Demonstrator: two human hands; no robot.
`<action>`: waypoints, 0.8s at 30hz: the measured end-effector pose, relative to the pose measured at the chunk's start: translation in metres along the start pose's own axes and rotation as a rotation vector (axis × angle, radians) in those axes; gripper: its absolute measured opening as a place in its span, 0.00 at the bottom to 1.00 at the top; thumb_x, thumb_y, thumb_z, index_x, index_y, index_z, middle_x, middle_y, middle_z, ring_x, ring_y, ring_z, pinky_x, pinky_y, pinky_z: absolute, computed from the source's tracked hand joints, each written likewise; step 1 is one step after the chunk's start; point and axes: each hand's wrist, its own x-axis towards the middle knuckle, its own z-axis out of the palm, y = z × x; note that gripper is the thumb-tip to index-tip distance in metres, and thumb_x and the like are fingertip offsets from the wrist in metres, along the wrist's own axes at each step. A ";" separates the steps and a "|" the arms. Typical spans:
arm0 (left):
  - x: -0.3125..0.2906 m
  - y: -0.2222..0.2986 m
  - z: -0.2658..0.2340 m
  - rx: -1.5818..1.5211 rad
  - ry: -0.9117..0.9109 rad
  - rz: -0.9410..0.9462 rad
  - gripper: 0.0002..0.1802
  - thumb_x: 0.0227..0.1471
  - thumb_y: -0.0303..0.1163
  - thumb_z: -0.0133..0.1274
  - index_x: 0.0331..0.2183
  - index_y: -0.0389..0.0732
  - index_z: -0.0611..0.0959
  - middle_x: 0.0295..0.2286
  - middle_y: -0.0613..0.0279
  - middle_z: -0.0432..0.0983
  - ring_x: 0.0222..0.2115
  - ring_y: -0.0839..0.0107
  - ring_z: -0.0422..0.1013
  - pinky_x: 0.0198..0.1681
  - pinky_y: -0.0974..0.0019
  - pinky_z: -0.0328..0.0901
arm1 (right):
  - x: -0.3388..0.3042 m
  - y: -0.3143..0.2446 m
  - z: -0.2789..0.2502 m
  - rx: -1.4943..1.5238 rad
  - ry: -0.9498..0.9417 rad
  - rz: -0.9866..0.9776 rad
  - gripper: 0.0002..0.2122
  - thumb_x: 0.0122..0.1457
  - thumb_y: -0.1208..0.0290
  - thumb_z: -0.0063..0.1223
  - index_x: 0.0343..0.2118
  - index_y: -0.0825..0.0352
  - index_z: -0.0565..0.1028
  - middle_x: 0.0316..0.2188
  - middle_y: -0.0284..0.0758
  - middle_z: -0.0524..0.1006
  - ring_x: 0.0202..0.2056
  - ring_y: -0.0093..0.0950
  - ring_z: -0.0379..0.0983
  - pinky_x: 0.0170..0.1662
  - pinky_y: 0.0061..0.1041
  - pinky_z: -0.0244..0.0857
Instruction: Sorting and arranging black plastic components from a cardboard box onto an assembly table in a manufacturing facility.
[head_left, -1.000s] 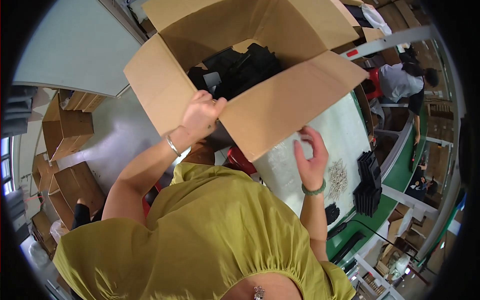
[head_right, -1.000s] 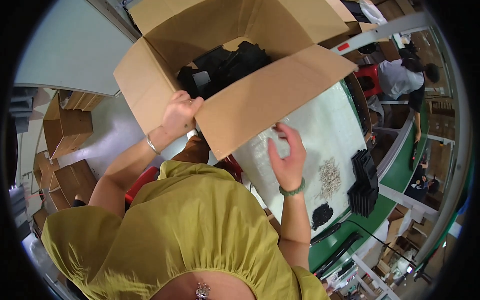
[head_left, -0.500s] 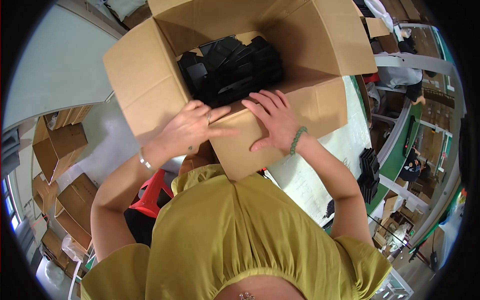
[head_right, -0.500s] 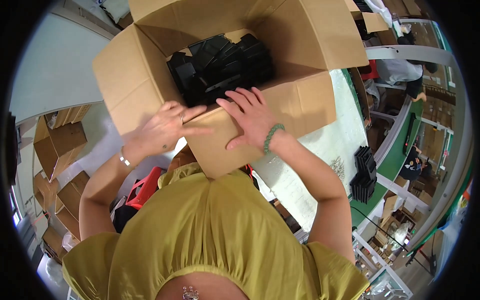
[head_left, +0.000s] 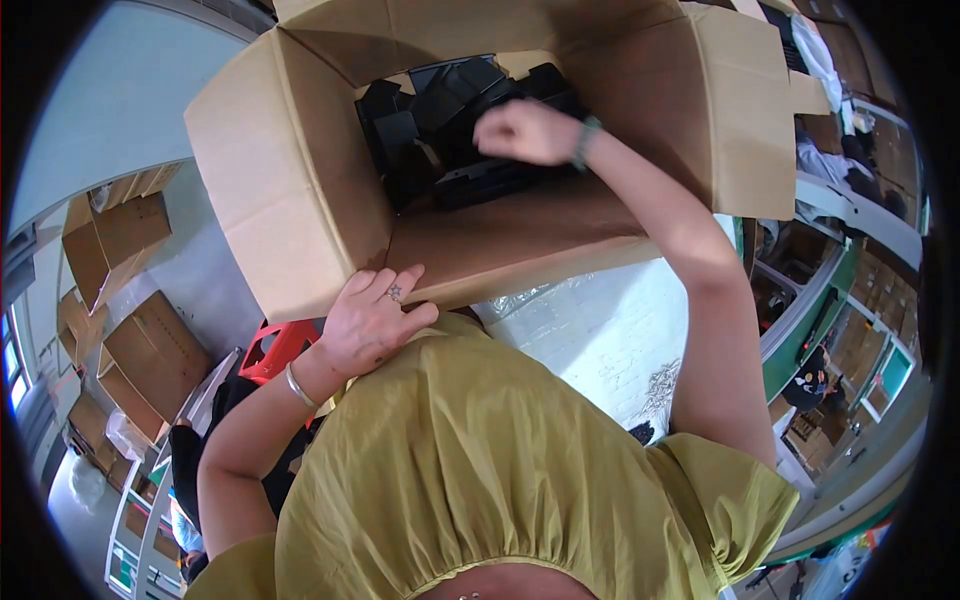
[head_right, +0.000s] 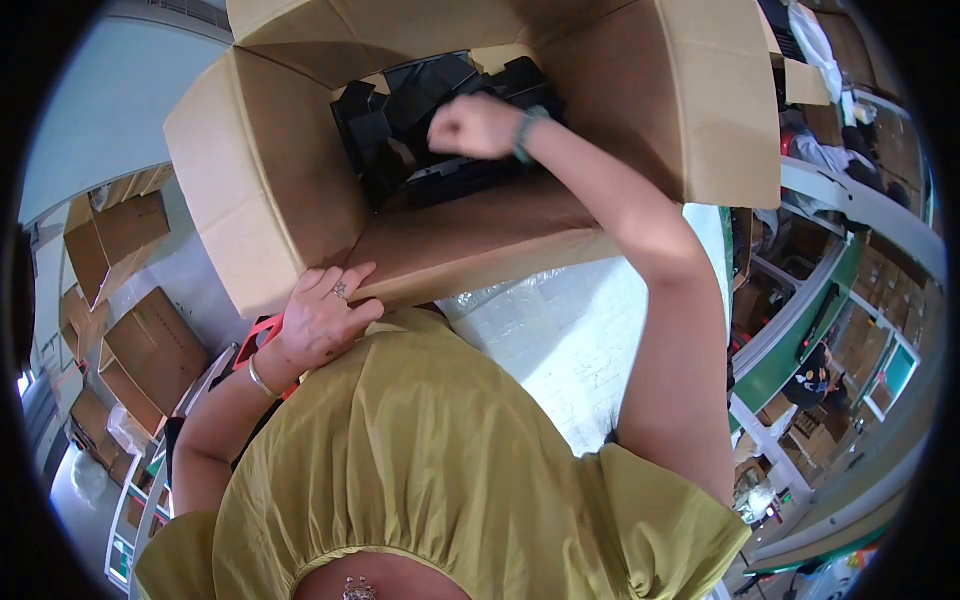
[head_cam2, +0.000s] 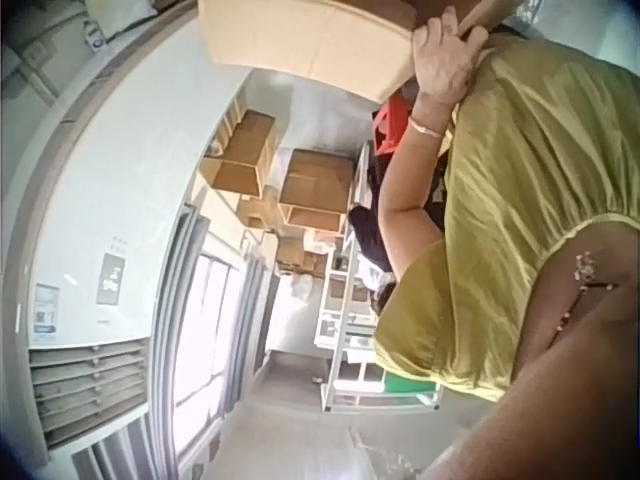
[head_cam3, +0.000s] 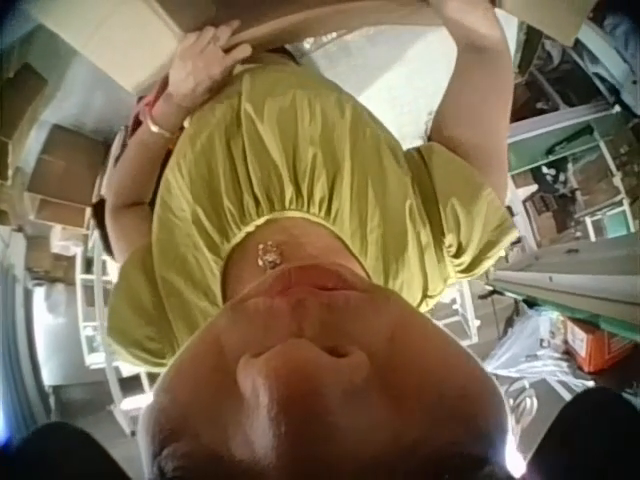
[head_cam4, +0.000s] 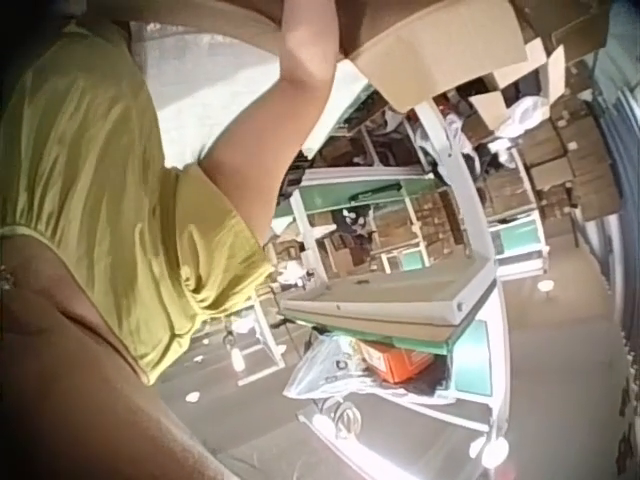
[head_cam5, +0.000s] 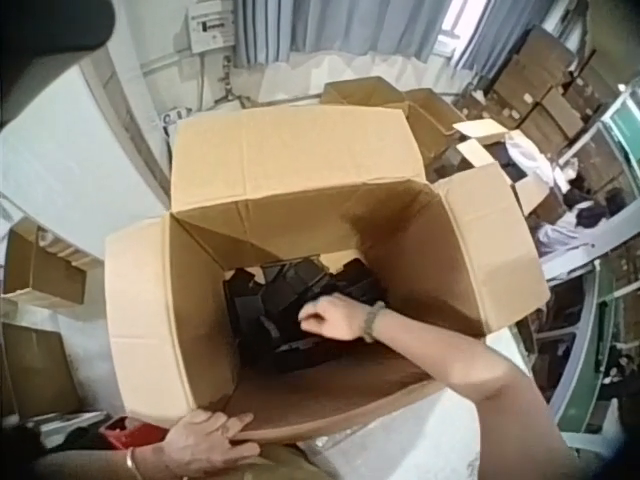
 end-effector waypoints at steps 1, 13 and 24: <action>0.001 0.001 0.000 -0.003 0.005 -0.009 0.09 0.36 0.34 0.49 0.28 0.49 0.73 0.41 0.53 0.68 0.32 0.68 0.65 0.32 0.68 0.59 | 0.021 0.021 0.001 -0.206 0.179 0.282 0.11 0.50 0.67 0.48 0.35 0.64 0.76 0.32 0.42 0.76 0.38 0.39 0.72 0.42 0.34 0.66; 0.026 -0.014 -0.031 -0.578 0.053 -0.093 0.12 0.39 0.28 0.55 0.31 0.49 0.77 0.42 0.57 0.68 0.34 0.67 0.67 0.39 0.69 0.62 | 0.012 0.082 -0.026 -0.580 -0.022 0.517 0.15 0.50 0.64 0.52 0.40 0.64 0.73 0.38 0.43 0.75 0.43 0.39 0.70 0.45 0.34 0.64; 0.087 -0.041 -0.026 -2.373 0.395 -0.264 0.34 0.51 0.38 0.48 0.56 0.38 0.55 0.55 0.55 0.54 0.54 0.64 0.54 0.57 0.59 0.48 | -0.052 -0.117 -0.012 0.928 0.254 0.133 0.16 0.56 0.64 0.51 0.40 0.73 0.70 0.32 0.31 0.75 0.33 0.19 0.69 0.39 0.20 0.64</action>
